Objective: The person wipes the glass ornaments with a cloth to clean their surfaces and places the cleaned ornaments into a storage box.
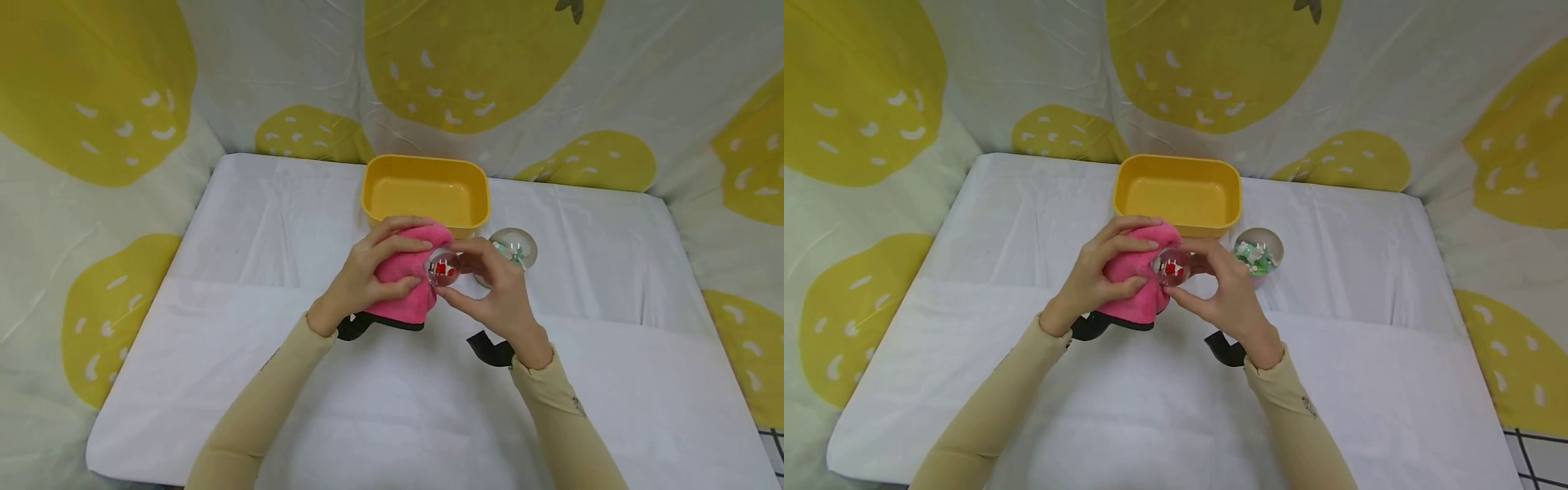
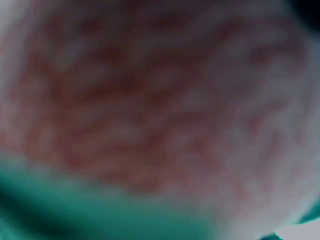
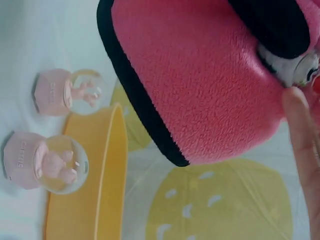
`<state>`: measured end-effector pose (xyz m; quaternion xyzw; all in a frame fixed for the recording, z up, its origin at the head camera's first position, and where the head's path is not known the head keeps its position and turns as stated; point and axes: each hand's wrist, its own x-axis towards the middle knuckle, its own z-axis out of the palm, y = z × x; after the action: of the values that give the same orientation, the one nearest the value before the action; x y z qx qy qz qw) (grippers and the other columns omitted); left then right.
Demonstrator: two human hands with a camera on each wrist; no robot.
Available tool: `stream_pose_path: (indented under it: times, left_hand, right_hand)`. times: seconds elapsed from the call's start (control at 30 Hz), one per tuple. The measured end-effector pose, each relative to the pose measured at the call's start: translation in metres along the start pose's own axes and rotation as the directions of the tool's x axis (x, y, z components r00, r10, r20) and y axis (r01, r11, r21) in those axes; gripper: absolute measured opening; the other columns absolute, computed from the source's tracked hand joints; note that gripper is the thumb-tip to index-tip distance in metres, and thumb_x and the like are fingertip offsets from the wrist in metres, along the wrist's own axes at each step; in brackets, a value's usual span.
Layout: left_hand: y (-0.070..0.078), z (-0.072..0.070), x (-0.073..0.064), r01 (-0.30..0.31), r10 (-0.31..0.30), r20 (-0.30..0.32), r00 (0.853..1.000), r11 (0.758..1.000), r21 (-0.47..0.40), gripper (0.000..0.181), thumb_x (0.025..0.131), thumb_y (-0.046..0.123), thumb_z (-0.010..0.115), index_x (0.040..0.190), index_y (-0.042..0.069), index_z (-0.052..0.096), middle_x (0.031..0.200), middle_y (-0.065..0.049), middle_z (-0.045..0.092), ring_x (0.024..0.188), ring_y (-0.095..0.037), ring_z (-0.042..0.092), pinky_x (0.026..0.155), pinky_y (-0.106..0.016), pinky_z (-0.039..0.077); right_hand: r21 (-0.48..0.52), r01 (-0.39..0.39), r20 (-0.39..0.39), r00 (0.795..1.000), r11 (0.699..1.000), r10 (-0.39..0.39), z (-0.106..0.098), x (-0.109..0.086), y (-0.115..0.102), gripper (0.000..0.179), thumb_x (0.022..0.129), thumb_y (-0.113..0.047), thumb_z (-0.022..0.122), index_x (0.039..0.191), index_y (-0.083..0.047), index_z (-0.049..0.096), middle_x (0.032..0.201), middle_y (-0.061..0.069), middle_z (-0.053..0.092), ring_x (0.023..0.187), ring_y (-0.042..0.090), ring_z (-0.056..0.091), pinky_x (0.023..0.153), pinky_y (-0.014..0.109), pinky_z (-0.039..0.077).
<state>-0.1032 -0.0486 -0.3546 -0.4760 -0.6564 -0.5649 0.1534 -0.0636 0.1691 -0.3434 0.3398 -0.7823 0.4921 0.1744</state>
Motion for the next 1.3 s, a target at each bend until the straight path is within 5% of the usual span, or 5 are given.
stream_pose_path:
  times: [0.27,0.53,0.77,1.07,1.3]
  left_hand:
    - [0.005,0.002,0.001,-0.053,0.05,0.059,0.997,0.997,0.059,0.036,0.094,0.032,0.061,0.115,0.003,0.059,0.132,-0.021,0.045,0.124,-0.032,0.045,0.096,-0.037,0.046]
    - [0.003,0.005,0.001,-0.089,0.076,0.097,0.992,0.988,0.129,0.034,0.09,0.023,0.068,0.116,0.002,0.06,0.133,-0.021,0.044,0.126,-0.031,0.045,0.099,-0.035,0.044]
    - [0.003,0.006,0.001,-0.083,0.065,0.101,0.993,0.979,0.185,0.038,0.083,0.013,0.075,0.115,0.001,0.061,0.131,-0.02,0.045,0.127,-0.031,0.045,0.099,-0.033,0.043]
    - [-0.001,0.005,-0.001,-0.041,0.039,0.019,0.999,0.993,0.11,0.038,0.083,0.008,0.075,0.117,0.002,0.059,0.135,-0.02,0.043,0.129,-0.032,0.041,0.1,-0.039,0.043]
    - [0.0,0.003,-0.002,-0.019,0.021,-0.027,0.999,0.998,0.067,0.047,0.075,-0.001,0.079,0.117,0.002,0.06,0.137,-0.018,0.043,0.131,-0.033,0.039,0.098,-0.039,0.045]
  right_hand:
    - [-0.014,0.054,-0.079,0.995,0.998,-0.055,0.001,0.002,0.005,0.061,0.081,-0.045,0.073,0.101,0.011,0.056,0.09,0.016,0.064,0.074,0.012,0.063,0.071,0.017,0.053]
    - [0.205,-0.17,-0.131,0.971,0.964,0.2,0.008,0.002,0.003,0.055,0.079,-0.038,0.078,0.093,0.009,0.054,0.084,0.005,0.063,0.061,0.009,0.057,0.057,0.018,0.052]
    - [0.41,-0.388,-0.084,0.885,0.825,0.458,0.013,0.003,-0.004,0.02,0.085,0.0,0.065,0.087,0.007,0.046,0.067,0.009,0.062,0.041,0.018,0.052,0.042,0.025,0.047]
    - [0.399,-0.498,-0.021,0.835,0.77,0.55,0.015,0.002,-0.006,0.038,0.085,0.002,0.068,0.116,0.006,0.046,0.112,0.012,0.057,0.096,0.022,0.061,0.083,0.026,0.053]
    - [0.47,-0.419,-0.117,0.842,0.777,0.526,0.024,-0.001,-0.004,0.039,0.084,0.007,0.065,0.12,0.005,0.049,0.118,0.013,0.056,0.109,0.028,0.055,0.093,0.029,0.048]
